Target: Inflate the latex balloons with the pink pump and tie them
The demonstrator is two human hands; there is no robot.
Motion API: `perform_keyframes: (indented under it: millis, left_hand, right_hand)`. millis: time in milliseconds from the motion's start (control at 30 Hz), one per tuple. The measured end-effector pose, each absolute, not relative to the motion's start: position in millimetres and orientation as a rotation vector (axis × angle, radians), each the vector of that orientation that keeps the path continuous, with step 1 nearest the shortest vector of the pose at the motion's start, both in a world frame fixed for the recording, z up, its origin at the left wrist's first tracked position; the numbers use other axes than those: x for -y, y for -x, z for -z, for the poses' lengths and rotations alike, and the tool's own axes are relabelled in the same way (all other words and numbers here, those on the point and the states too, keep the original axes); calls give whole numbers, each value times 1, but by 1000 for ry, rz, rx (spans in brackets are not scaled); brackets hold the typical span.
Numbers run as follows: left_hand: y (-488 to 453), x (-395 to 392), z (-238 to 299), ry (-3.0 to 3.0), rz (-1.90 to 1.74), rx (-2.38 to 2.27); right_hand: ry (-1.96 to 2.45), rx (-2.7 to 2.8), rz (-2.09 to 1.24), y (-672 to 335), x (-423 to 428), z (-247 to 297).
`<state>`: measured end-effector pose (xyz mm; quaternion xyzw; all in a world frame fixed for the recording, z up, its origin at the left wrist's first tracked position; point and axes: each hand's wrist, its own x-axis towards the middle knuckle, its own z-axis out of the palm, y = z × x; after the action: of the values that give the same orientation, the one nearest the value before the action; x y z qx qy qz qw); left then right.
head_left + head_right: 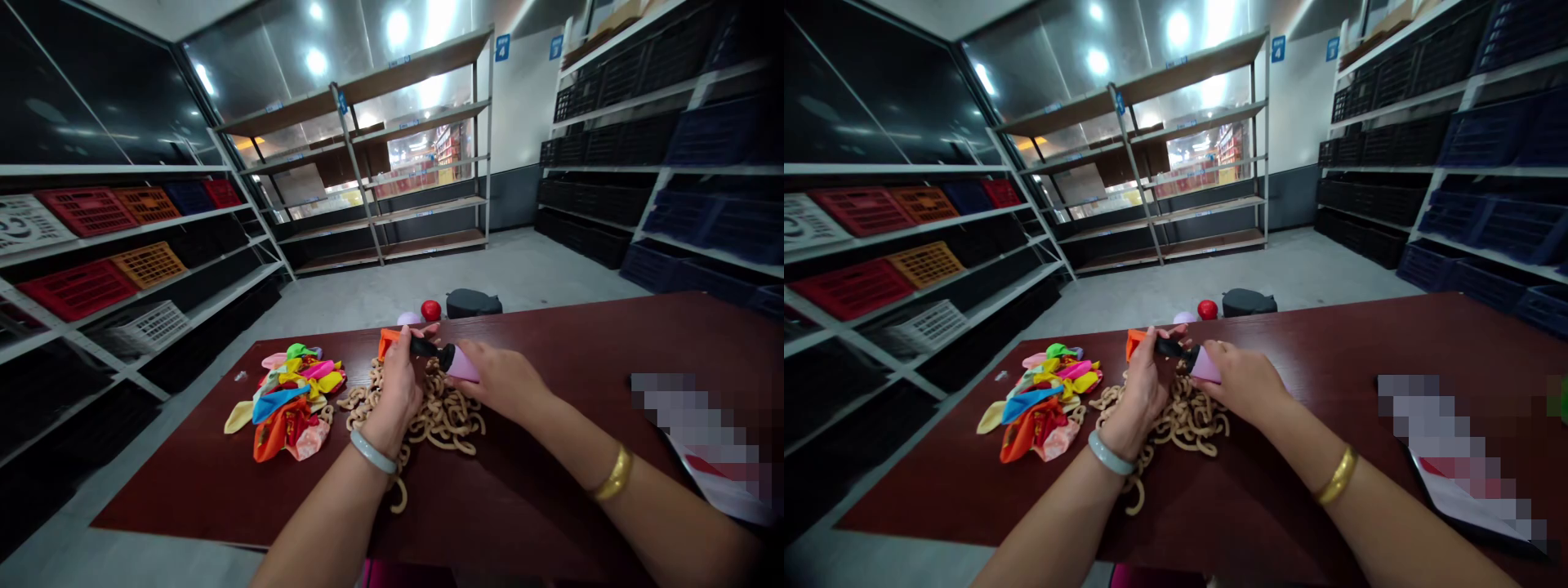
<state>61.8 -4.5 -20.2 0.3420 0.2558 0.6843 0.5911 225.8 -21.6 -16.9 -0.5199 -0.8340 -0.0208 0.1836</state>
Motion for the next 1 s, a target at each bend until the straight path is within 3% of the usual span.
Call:
perform_keyframes:
  millis: [200,567,1000]
  left_hand:
    - [-56,7,8,-759,-1528,-695]
    - [-49,9,0,-578,-1507,-302]
    - [-51,4,3,-461,-1679,-415]
  right_hand:
    - [1426,2309,84,-224,22,18]
    - [1451,2288,43,-223,22,21]
    - [1404,2279,-9,-220,23,25]
